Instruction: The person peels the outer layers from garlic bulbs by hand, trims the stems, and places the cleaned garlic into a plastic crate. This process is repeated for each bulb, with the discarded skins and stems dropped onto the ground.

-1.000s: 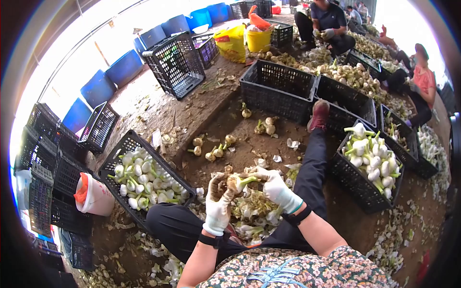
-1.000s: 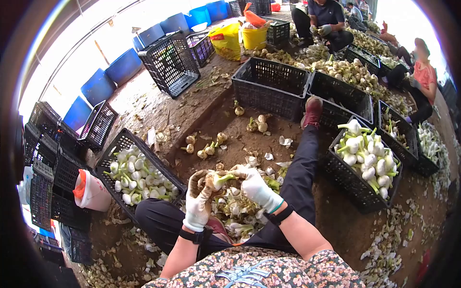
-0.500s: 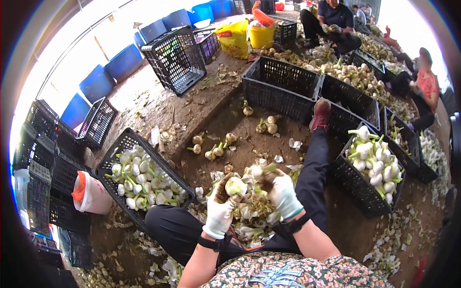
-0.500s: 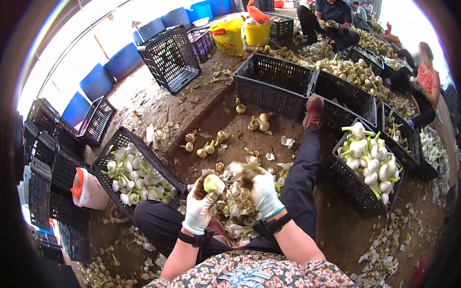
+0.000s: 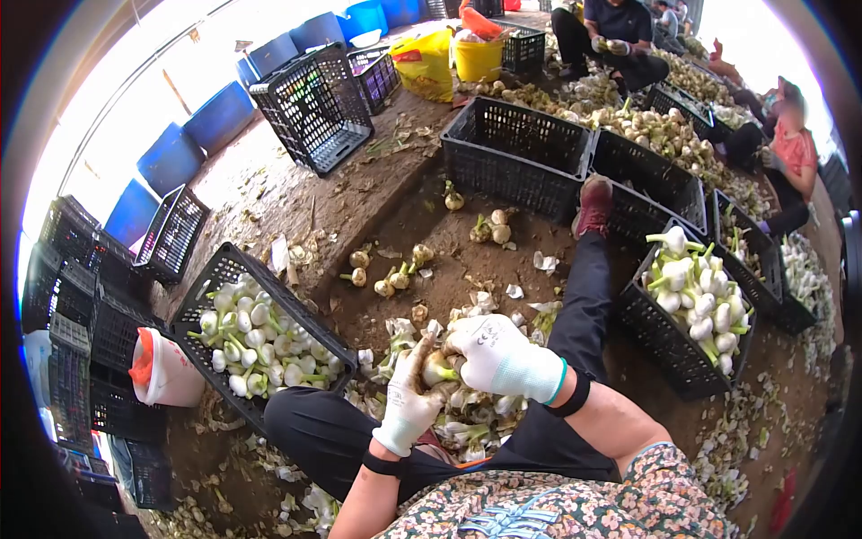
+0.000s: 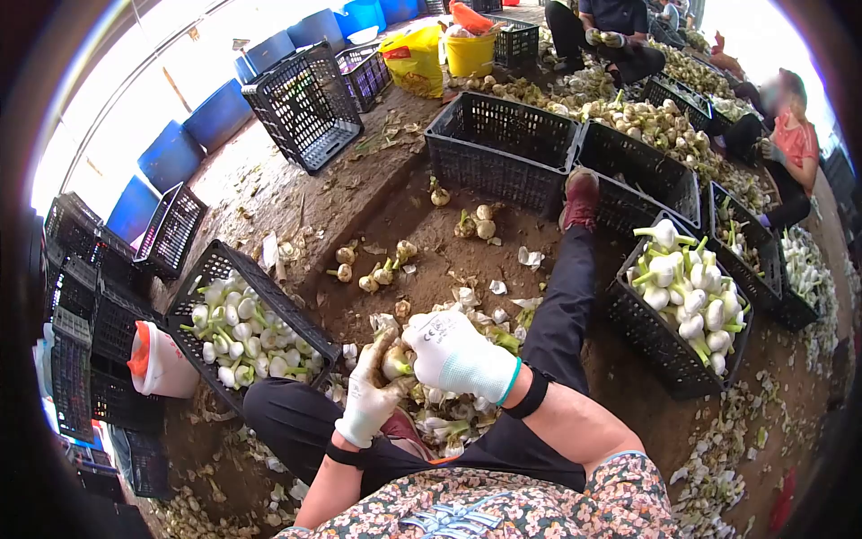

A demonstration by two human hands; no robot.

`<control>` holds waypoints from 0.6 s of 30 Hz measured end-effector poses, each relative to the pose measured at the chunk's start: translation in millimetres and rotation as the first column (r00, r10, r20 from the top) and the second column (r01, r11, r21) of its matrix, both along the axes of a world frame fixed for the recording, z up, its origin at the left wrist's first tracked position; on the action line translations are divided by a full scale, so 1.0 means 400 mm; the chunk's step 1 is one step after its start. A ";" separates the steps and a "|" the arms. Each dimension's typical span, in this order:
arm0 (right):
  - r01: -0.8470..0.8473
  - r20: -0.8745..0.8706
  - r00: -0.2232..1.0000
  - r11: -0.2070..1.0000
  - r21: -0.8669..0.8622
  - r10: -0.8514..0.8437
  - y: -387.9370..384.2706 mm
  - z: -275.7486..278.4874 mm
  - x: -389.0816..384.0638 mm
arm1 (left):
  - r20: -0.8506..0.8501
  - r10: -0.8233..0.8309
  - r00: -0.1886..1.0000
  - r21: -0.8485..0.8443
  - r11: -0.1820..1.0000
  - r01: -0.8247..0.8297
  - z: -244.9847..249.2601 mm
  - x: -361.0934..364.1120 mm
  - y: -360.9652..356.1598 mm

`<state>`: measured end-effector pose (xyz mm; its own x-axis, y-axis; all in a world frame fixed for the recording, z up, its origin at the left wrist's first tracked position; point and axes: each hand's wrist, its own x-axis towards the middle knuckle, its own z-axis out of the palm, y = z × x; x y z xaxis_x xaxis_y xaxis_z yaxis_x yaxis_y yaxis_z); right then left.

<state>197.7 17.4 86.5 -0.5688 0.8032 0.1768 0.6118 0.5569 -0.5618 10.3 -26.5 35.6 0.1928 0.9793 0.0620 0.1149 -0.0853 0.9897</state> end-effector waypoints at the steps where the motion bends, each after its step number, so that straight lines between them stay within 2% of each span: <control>1: 0.007 0.085 0.996 1.000 -0.010 -0.006 -0.001 0.010 -0.004 | -0.186 0.002 0.983 0.125 0.992 0.022 0.001 0.000 -0.002; 3: 0.007 0.096 0.995 1.000 0.024 -0.009 0.000 0.011 -0.013 | -0.187 0.018 0.982 0.125 0.992 0.006 -0.005 0.003 -0.007; 5: 0.002 0.109 0.994 0.998 0.058 -0.009 0.000 0.005 -0.019 | -0.050 -0.031 0.998 0.078 0.996 0.035 -0.006 0.004 -0.003; 6: 0.042 0.096 0.994 0.997 0.065 -0.048 0.000 -0.002 -0.020 | -0.051 -0.032 0.998 0.073 0.997 0.036 -0.003 0.009 -0.004; 8: 0.080 0.082 0.993 0.994 0.072 -0.086 0.002 -0.028 -0.020 | 0.322 0.120 0.939 -0.156 0.985 -0.072 0.011 0.023 -0.008; 9: 0.132 -0.015 0.991 0.990 0.049 -0.131 0.006 -0.056 -0.019 | 0.321 0.121 0.939 -0.156 0.985 -0.074 -0.001 0.024 -0.005; 10: 0.181 -0.112 0.978 0.983 0.020 -0.177 0.004 -0.067 -0.021 | 0.334 0.185 0.924 -0.124 0.981 -0.152 -0.008 0.028 0.002; 12: 0.210 -0.169 0.963 0.977 -0.025 -0.211 -0.014 -0.085 -0.032 | 0.314 0.353 0.881 -0.122 0.935 -0.332 -0.015 0.042 0.002; 13: 0.239 -0.223 0.943 0.969 -0.070 -0.248 -0.020 -0.090 -0.038 | 0.311 0.354 0.882 -0.123 0.935 -0.332 -0.027 0.035 0.005; 15: 0.251 -0.221 0.941 0.966 -0.058 -0.257 -0.017 -0.117 -0.043 | 0.187 0.322 0.928 -0.067 0.947 -0.315 -0.061 0.014 0.010; 17: 0.333 -0.229 0.914 0.942 -0.046 -0.335 -0.005 -0.161 -0.040 | 0.192 0.336 0.922 -0.021 0.941 -0.339 -0.056 0.014 0.011; 18: 0.328 -0.233 0.911 0.941 -0.086 -0.339 0.015 -0.180 -0.022 | 0.368 0.313 0.875 -0.120 0.950 -0.289 -0.046 0.012 0.007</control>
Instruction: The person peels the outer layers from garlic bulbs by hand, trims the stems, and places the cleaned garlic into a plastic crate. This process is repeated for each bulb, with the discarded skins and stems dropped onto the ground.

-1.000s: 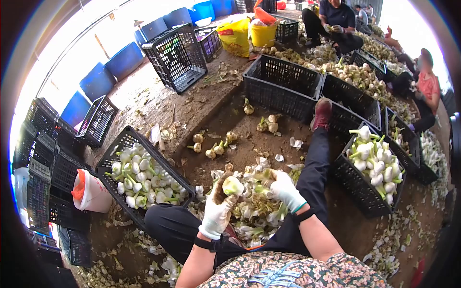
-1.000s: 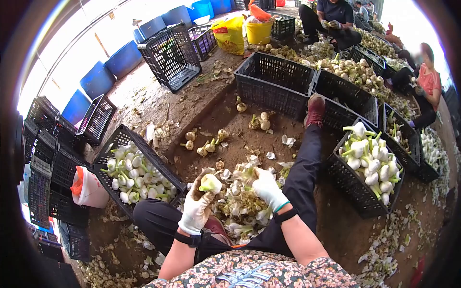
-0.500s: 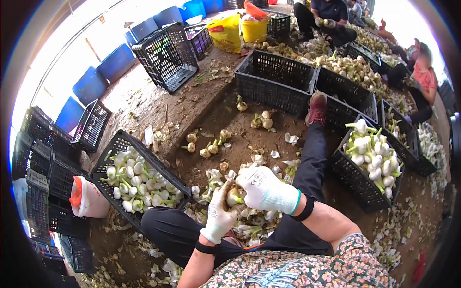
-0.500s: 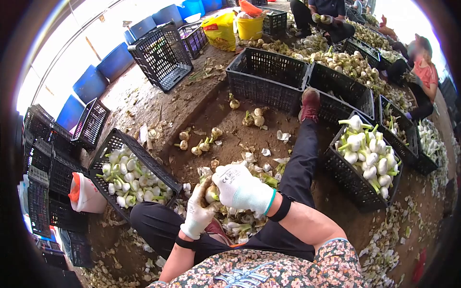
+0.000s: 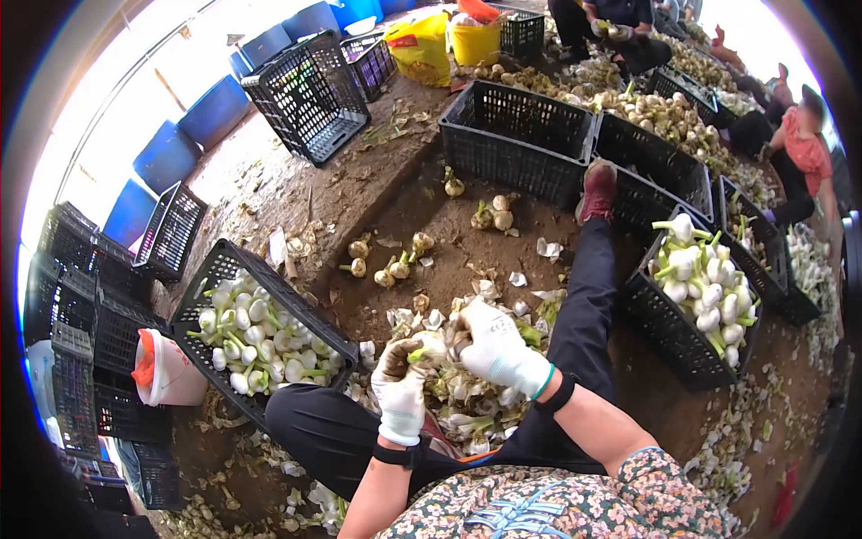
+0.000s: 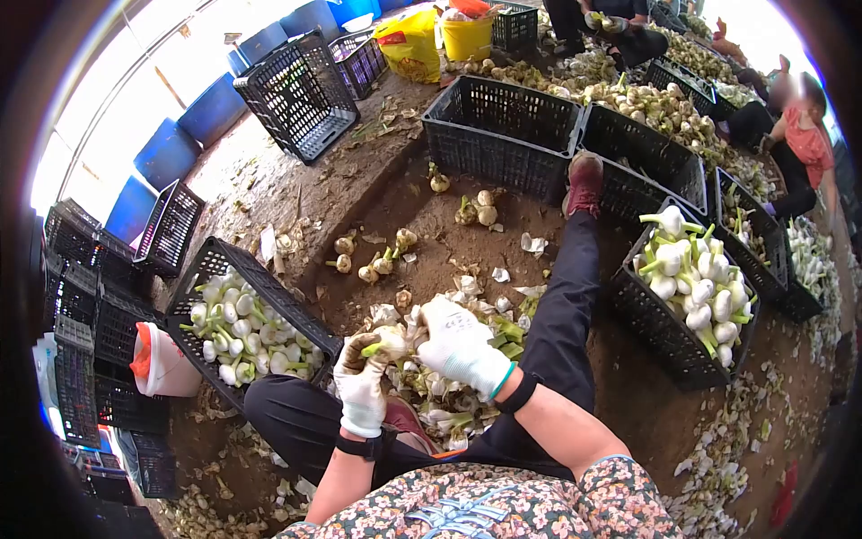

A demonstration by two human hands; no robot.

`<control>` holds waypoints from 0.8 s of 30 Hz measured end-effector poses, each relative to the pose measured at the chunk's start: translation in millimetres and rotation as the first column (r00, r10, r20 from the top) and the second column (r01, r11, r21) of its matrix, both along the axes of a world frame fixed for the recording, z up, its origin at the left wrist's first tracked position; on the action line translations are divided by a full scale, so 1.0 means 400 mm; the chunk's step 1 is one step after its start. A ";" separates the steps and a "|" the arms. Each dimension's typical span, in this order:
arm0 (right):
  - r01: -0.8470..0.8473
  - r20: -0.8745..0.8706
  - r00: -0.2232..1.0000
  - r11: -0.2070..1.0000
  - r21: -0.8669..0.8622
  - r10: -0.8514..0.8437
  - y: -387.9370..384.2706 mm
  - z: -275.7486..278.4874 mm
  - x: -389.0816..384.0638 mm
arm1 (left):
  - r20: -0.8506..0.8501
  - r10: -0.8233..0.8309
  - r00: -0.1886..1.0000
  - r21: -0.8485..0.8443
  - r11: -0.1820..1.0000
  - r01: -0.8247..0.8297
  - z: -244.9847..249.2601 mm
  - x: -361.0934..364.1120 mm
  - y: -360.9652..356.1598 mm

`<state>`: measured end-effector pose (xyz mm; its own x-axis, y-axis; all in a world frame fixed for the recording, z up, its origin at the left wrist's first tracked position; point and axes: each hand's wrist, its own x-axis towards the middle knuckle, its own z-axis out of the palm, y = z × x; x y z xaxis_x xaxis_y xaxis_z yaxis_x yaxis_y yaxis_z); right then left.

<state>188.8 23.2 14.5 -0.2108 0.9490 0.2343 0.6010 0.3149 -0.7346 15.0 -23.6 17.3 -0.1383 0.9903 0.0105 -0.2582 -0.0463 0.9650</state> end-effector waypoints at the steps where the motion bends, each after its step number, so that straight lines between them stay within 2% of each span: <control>1: 0.090 0.000 0.996 0.996 -0.010 -0.090 0.012 -0.004 0.008 | 0.207 -0.031 0.978 -0.030 0.999 0.038 0.006 -0.004 0.001; 2: 0.141 0.003 0.990 0.990 0.006 -0.141 0.022 -0.026 0.023 | 0.278 -0.005 0.961 -0.020 1.000 0.011 -0.003 -0.009 0.008; 3: 0.190 0.006 0.982 0.982 0.021 -0.190 0.030 -0.052 0.044 | 0.276 0.001 0.961 -0.023 1.000 0.006 -0.009 -0.014 0.012; 4: 0.146 0.164 0.978 0.986 -0.075 -0.132 0.039 -0.061 0.065 | 0.326 0.012 0.945 -0.063 0.998 0.010 -0.008 -0.018 0.020; 5: 0.143 0.162 0.978 0.987 -0.077 -0.129 0.034 -0.073 0.072 | 0.375 0.023 0.927 -0.103 0.994 0.017 -0.010 -0.021 0.027; 7: 0.036 0.044 0.999 0.982 -0.186 -0.029 0.022 -0.088 0.077 | 0.343 0.035 0.939 -0.097 0.995 -0.002 -0.021 -0.012 0.040; 8: -0.046 -0.128 0.992 0.921 -0.386 -0.004 0.025 -0.013 0.060 | 0.250 0.042 0.967 -0.094 0.995 -0.019 -0.019 0.000 0.041; 9: -0.086 -0.287 0.957 0.909 -0.407 -0.038 0.020 -0.001 0.039 | 0.153 0.046 0.987 -0.093 0.995 -0.031 -0.016 0.008 0.040; 11: -0.041 -0.220 0.975 0.962 -0.270 -0.020 0.011 0.040 0.011 | -0.040 0.021 0.999 -0.087 0.996 -0.025 -0.028 0.022 0.048; 13: -0.034 -0.228 0.973 0.971 -0.235 -0.021 0.019 0.026 0.002 | 0.048 0.051 0.998 -0.117 0.992 -0.046 -0.025 0.041 0.048; 15: -0.023 -0.173 0.985 0.996 -0.090 0.007 0.027 -0.018 -0.004 | 0.015 0.065 0.998 -0.099 0.993 -0.063 -0.031 0.038 0.058; 16: -0.023 -0.174 0.985 0.995 -0.094 0.007 0.030 -0.005 -0.004 | -0.016 0.076 0.997 -0.078 0.994 -0.077 -0.034 0.036 0.060; 17: -0.029 -0.175 0.984 0.982 -0.188 -0.005 0.036 0.024 -0.002 | -0.017 0.075 0.997 -0.081 0.994 -0.076 -0.035 0.033 0.061; 18: -0.034 -0.174 0.985 0.959 -0.280 -0.016 0.043 0.040 0.000 | 0.042 0.085 0.995 -0.093 0.992 -0.081 -0.035 0.030 0.061; 19: -0.033 -0.174 0.985 0.959 -0.283 -0.017 0.053 0.021 0.005 | 0.102 0.096 0.990 -0.105 0.991 -0.085 -0.035 0.027 0.061; 20: 0.058 -0.137 0.987 0.983 -0.171 -0.083 0.065 -0.016 0.014 | 0.223 0.085 0.971 -0.101 0.993 -0.064 -0.042 0.025 0.060; 21: 0.145 -0.109 0.983 0.988 -0.053 -0.150 0.075 -0.048 0.025 | 0.222 0.087 0.971 -0.103 0.993 -0.066 -0.044 0.023 0.059; 22: 0.104 -0.043 0.993 0.985 -0.136 -0.111 0.086 -0.034 0.037 | 0.240 0.103 0.965 -0.123 0.990 -0.075 -0.046 0.021 0.059; 23: 0.102 -0.045 0.993 0.986 -0.135 -0.108 0.085 -0.020 0.031 | 0.257 0.117 0.959 -0.141 0.986 -0.083 -0.048 0.020 0.062; 24: 0.070 -0.109 0.989 0.966 -0.249 -0.100 0.075 -0.003 0.024 | 0.256 0.117 0.960 -0.143 0.986 -0.082 -0.050 0.020 0.064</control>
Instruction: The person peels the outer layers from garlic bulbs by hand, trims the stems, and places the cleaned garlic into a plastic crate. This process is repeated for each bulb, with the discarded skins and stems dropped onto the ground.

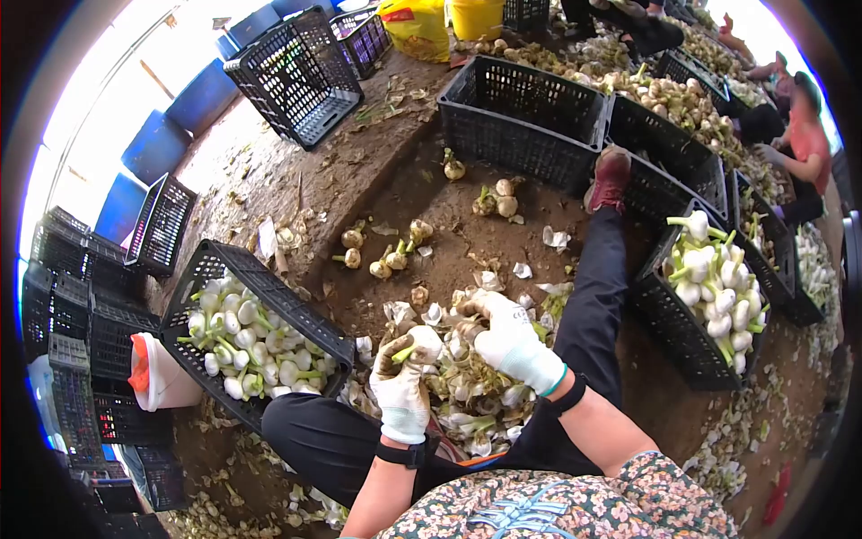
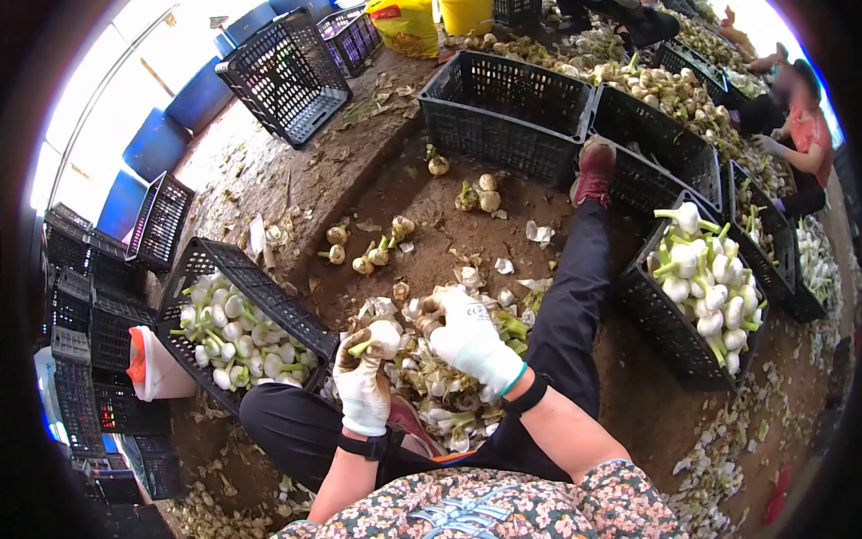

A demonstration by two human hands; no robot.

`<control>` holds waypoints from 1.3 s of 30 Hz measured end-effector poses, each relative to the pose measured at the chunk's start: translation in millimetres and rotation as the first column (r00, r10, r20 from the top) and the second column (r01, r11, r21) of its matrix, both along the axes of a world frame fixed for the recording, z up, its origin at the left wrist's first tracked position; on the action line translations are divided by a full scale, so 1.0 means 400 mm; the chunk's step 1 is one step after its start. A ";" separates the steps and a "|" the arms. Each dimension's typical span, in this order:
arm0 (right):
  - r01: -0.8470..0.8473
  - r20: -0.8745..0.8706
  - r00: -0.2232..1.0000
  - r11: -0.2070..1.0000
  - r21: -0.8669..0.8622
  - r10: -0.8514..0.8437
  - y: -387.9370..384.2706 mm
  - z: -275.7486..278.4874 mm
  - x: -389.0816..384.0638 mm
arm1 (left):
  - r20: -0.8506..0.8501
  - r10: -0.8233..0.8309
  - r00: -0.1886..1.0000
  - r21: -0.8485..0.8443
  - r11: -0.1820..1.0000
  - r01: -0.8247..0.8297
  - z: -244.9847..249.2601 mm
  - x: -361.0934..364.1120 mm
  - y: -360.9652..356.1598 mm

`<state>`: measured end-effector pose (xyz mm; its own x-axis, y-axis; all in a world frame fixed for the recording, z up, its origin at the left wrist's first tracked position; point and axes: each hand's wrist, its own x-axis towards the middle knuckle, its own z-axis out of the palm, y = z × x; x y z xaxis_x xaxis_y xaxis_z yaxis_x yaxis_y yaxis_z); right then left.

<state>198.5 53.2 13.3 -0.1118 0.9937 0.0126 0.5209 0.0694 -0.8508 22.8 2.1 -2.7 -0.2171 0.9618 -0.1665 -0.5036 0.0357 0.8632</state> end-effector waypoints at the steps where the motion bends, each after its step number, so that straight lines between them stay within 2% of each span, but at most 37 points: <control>1: -0.019 -0.076 0.997 0.994 -0.112 0.011 -0.008 0.019 -0.005 | -0.041 0.001 0.999 0.005 1.000 -0.001 -0.003 0.002 0.001; 3: -0.131 -0.270 0.959 0.978 -0.164 0.083 -0.018 0.013 -0.013 | -0.077 -0.003 0.997 0.010 1.000 0.003 -0.012 0.008 0.003; 5: -0.097 -0.125 0.988 0.993 -0.070 0.088 -0.014 0.010 -0.017 | -0.184 -0.011 0.983 0.009 1.000 0.013 -0.029 0.006 0.004; 6: -0.098 -0.125 0.988 0.993 -0.069 0.089 -0.005 0.014 -0.019 | -0.284 -0.017 0.959 0.033 0.999 0.027 -0.053 -0.001 0.003; 8: -0.186 -0.058 0.982 0.959 -0.215 0.178 0.030 0.048 -0.013 | -0.323 -0.024 0.946 0.045 0.998 0.041 -0.043 0.004 0.011; 9: -0.188 0.009 0.982 0.975 -0.121 0.191 0.037 0.013 -0.012 | -0.362 -0.025 0.932 0.059 0.997 0.049 -0.036 0.008 0.019; 10: -0.163 0.001 0.986 0.983 -0.088 0.164 0.043 -0.004 -0.014 | -0.297 -0.025 0.955 0.044 0.998 0.040 -0.034 0.009 0.027; 11: -0.137 -0.005 0.991 0.989 -0.054 0.137 0.057 -0.017 -0.014 | -0.212 -0.078 0.974 -0.064 0.996 0.066 -0.008 0.010 0.037; 12: -0.221 0.004 0.975 0.973 -0.062 0.222 0.084 -0.040 -0.010 | -0.111 -0.064 0.992 -0.069 0.996 0.057 0.014 0.013 0.050; 13: -0.300 0.079 0.950 0.953 -0.046 0.303 0.113 -0.105 -0.006 | -0.009 -0.050 0.999 -0.077 0.996 0.049 0.023 0.014 0.068; 14: -0.363 0.240 0.891 0.922 -0.135 0.386 0.154 -0.139 0.013 | 0.032 -0.002 0.999 0.062 0.998 0.000 0.017 0.009 0.097; 15: -0.407 0.386 0.795 0.884 -0.231 0.468 0.208 -0.167 0.041 | 0.095 0.038 0.995 0.098 0.994 -0.047 0.049 -0.003 0.129; 16: -0.301 0.436 0.812 0.918 -0.259 0.389 0.283 -0.205 0.079 | 0.124 0.113 0.986 0.095 0.988 -0.125 0.022 -0.065 0.160; 17: -0.195 0.485 0.817 0.940 -0.278 0.313 0.365 -0.249 0.120 | 0.283 0.133 0.950 0.032 0.988 -0.148 0.024 -0.143 0.202; 18: -0.011 0.564 0.818 0.983 -0.183 0.114 0.442 -0.297 0.153 | 0.413 0.165 0.896 0.071 0.975 -0.213 0.053 -0.208 0.240; 19: 0.169 0.615 0.783 0.983 -0.074 -0.088 0.515 -0.344 0.182 | 0.146 0.213 0.966 0.304 0.920 -0.248 0.041 -0.300 0.268; 20: 0.241 0.644 0.754 0.967 -0.083 -0.133 0.591 -0.387 0.215 | 0.276 0.323 0.905 0.257 0.883 -0.394 0.086 -0.358 0.288; 21: 0.311 0.669 0.723 0.946 -0.092 -0.173 0.651 -0.435 0.244 | 0.452 0.222 0.864 0.259 0.894 -0.365 0.115 -0.427 0.294; 23: 0.365 0.683 0.711 0.917 -0.158 -0.166 0.754 -0.558 0.289 | 0.364 0.352 0.862 0.247 0.856 -0.454 0.126 -0.454 0.303; 25: 0.257 0.629 0.775 0.938 -0.232 -0.056 0.759 -0.546 0.286 | 0.454 0.301 0.839 0.182 0.890 -0.418 0.120 -0.370 0.321; 26: 0.312 0.607 0.788 0.917 -0.248 -0.104 0.762 -0.564 0.277 | 0.468 0.329 0.820 0.014 0.925 -0.379 0.111 -0.332 0.327; 27: 0.375 0.593 0.790 0.888 -0.265 -0.157 0.759 -0.575 0.273 | 0.439 0.337 0.833 -0.082 0.938 -0.336 0.087 -0.286 0.328; 28: 0.444 0.590 0.783 0.841 -0.307 -0.198 0.750 -0.566 0.257 | 0.447 0.385 0.808 -0.226 0.922 -0.314 0.056 -0.243 0.340; 29: 0.437 0.593 0.789 0.825 -0.360 -0.160 0.744 -0.583 0.256 | 0.332 0.370 0.868 -0.262 0.920 -0.292 0.022 -0.192 0.343; 30: 0.342 0.391 0.908 0.806 -0.483 -0.151 0.716 -0.557 0.253 | 0.208 0.317 0.925 -0.251 0.932 -0.263 -0.006 -0.140 0.335; 31: 0.226 0.168 0.973 0.790 -0.570 -0.156 0.690 -0.501 0.241 | 0.098 0.243 0.965 -0.321 0.926 -0.200 -0.010 -0.090 0.337; 32: 0.091 -0.158 0.961 0.801 -0.592 -0.226 0.645 -0.450 0.216 | 0.167 0.135 0.977 -0.305 0.949 -0.080 -0.022 -0.054 0.325; 33: -0.045 -0.468 0.840 0.824 -0.565 -0.274 0.589 -0.388 0.180 | 0.111 0.019 0.994 -0.324 0.946 0.018 -0.058 -0.029 0.312; 34: -0.176 -0.659 0.692 0.815 -0.551 -0.296 0.519 -0.291 0.144 | -0.003 -0.087 0.996 -0.246 0.966 0.084 -0.073 0.005 0.293; 35: -0.306 -0.810 0.497 0.811 -0.498 -0.310 0.451 -0.186 0.105 | -0.132 -0.226 0.965 -0.271 0.945 0.184 -0.086 0.023 0.280; 37: -0.346 -0.856 0.503 0.879 -0.328 -0.122 0.326 -0.055 0.033 | -0.074 -0.240 0.968 -0.151 0.962 0.227 -0.034 0.065 0.254; 38: -0.297 -0.859 0.509 0.924 -0.240 -0.060 0.271 -0.047 0.006 | -0.047 -0.226 0.973 -0.062 0.973 0.223 -0.014 0.082 0.243; 39: -0.313 -0.890 0.456 0.931 -0.188 -0.027 0.220 -0.029 0.005 | -0.019 -0.168 0.986 0.078 0.983 0.169 -0.011 0.086 0.232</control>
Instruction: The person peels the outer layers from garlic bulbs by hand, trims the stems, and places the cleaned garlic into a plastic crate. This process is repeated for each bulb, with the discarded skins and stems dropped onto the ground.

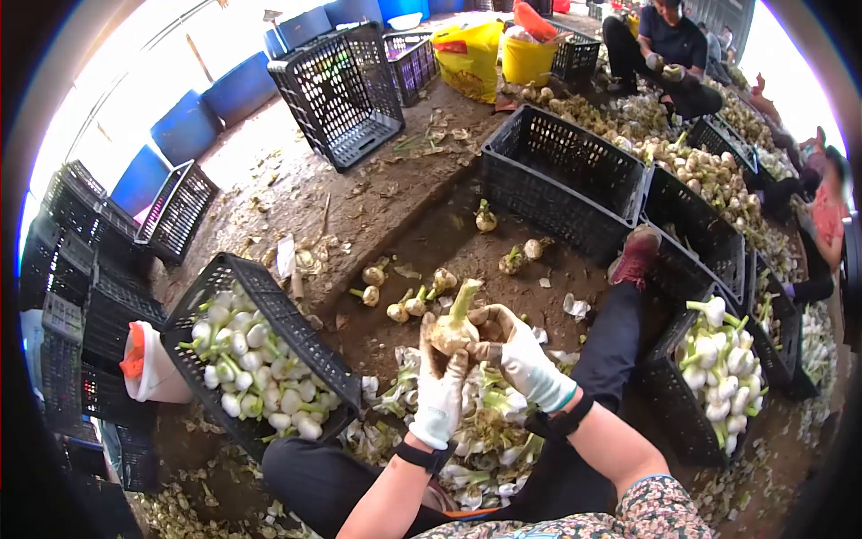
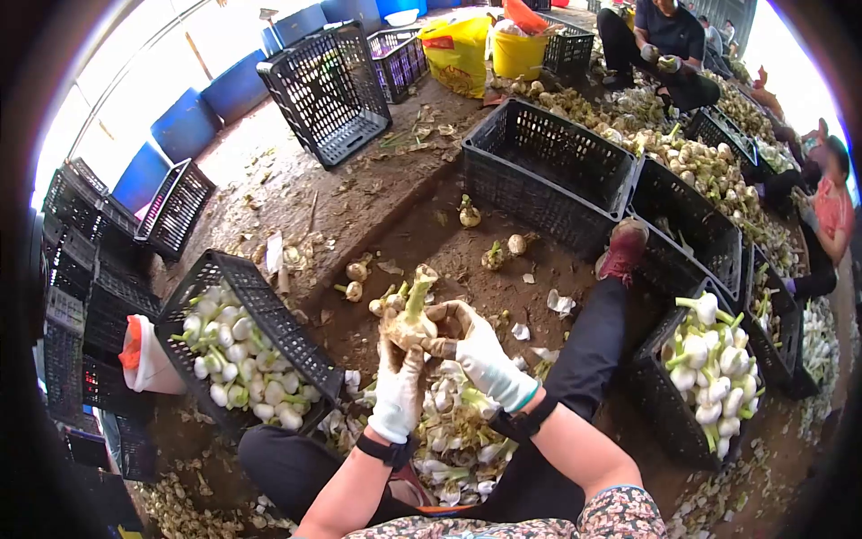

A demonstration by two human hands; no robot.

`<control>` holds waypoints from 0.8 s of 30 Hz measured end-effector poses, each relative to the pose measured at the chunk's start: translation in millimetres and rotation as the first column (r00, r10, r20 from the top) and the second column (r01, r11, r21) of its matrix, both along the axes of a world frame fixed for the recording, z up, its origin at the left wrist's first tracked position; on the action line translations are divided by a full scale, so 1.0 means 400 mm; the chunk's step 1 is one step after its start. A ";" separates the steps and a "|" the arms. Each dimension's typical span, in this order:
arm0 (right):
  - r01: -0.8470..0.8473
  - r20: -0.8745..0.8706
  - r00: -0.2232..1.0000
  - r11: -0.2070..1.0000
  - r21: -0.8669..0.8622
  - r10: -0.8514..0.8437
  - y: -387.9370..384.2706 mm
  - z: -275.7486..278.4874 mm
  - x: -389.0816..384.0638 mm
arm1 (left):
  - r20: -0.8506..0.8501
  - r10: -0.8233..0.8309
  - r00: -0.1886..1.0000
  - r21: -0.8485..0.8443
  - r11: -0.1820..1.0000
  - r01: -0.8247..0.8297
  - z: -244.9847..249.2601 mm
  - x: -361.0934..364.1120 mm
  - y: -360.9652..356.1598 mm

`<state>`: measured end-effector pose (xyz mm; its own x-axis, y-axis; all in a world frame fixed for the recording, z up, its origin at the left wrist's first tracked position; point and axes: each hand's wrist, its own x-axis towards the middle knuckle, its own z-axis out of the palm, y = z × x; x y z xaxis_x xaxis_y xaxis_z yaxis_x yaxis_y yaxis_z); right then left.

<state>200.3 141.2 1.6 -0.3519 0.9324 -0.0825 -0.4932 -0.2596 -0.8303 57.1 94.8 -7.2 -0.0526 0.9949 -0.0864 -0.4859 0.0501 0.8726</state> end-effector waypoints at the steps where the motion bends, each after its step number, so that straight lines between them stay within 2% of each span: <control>1: 0.003 0.059 0.998 1.000 0.003 -0.003 -0.038 0.051 0.002 | 0.080 0.010 0.997 0.050 0.999 -0.014 0.034 -0.007 -0.023; 2: 0.007 0.119 0.993 1.000 0.009 -0.008 -0.068 0.094 0.006 | 0.032 0.084 0.996 0.156 0.984 -0.088 0.085 -0.005 -0.041; 3: -0.006 0.081 0.997 1.000 -0.010 0.006 -0.101 0.114 0.003 | -0.017 0.087 0.996 0.233 0.969 -0.080 0.081 -0.013 -0.060; 4: 0.010 0.215 0.976 0.996 0.086 -0.029 -0.120 0.102 -0.006 | -0.065 0.091 0.994 0.307 0.949 -0.067 0.069 -0.024 -0.076; 5: 0.057 0.126 0.990 0.998 0.024 -0.060 -0.139 0.113 -0.020 | -0.348 0.188 0.918 0.385 0.922 -0.043 0.070 -0.033 -0.096; 6: 0.098 0.038 0.995 0.994 -0.048 -0.097 -0.164 0.123 -0.036 | -0.378 0.139 0.915 0.294 0.955 -0.024 0.065 -0.045 -0.120; 8: 0.144 0.031 0.989 0.990 -0.012 -0.143 -0.206 0.149 -0.055 | -0.580 0.210 0.787 0.417 0.906 0.066 0.089 -0.056 -0.158; 9: 0.173 0.029 0.984 0.985 0.007 -0.173 -0.227 0.164 -0.063 | -0.581 0.209 0.787 0.425 0.902 0.074 0.099 -0.054 -0.174; 11: 0.187 -0.038 0.982 0.982 -0.006 -0.187 -0.256 0.176 -0.066 | -0.441 0.127 0.888 0.357 0.933 0.044 0.139 -0.048 -0.205; 12: 0.184 -0.041 0.982 0.983 0.000 -0.184 -0.267 0.181 -0.061 | -0.443 0.133 0.887 0.363 0.931 0.042 0.152 -0.050 -0.218; 15: -0.009 -0.137 0.991 1.000 -0.027 0.005 -0.290 0.180 -0.033 | -0.486 0.169 0.858 0.376 0.926 0.031 0.172 -0.064 -0.246; 18: -0.031 -0.101 0.994 0.999 -0.014 0.030 -0.314 0.198 -0.024 | -0.464 0.169 0.870 0.394 0.919 0.031 0.204 -0.079 -0.282; 20: -0.063 -0.154 0.986 0.996 0.056 0.071 -0.329 0.211 -0.009 | -0.197 -0.039 0.980 0.279 0.956 0.094 0.232 -0.094 -0.316; 21: -0.018 0.139 0.989 0.920 0.393 -0.040 -0.321 0.183 0.001 | -0.057 -0.067 0.996 0.221 0.972 0.078 0.251 -0.099 -0.334; 22: -0.079 0.362 0.901 0.729 0.680 -0.240 -0.311 0.166 0.003 | 0.087 -0.082 0.993 0.161 0.985 0.068 0.279 -0.101 -0.351; 23: -0.157 0.480 0.848 0.759 0.632 -0.224 -0.311 0.148 0.001 | 0.223 -0.146 0.964 0.112 0.986 0.124 0.282 -0.123 -0.360; 24: -0.156 0.476 0.851 0.761 0.630 -0.220 -0.326 0.129 -0.007 | 0.218 -0.143 0.965 0.108 0.987 0.122 0.276 -0.125 -0.369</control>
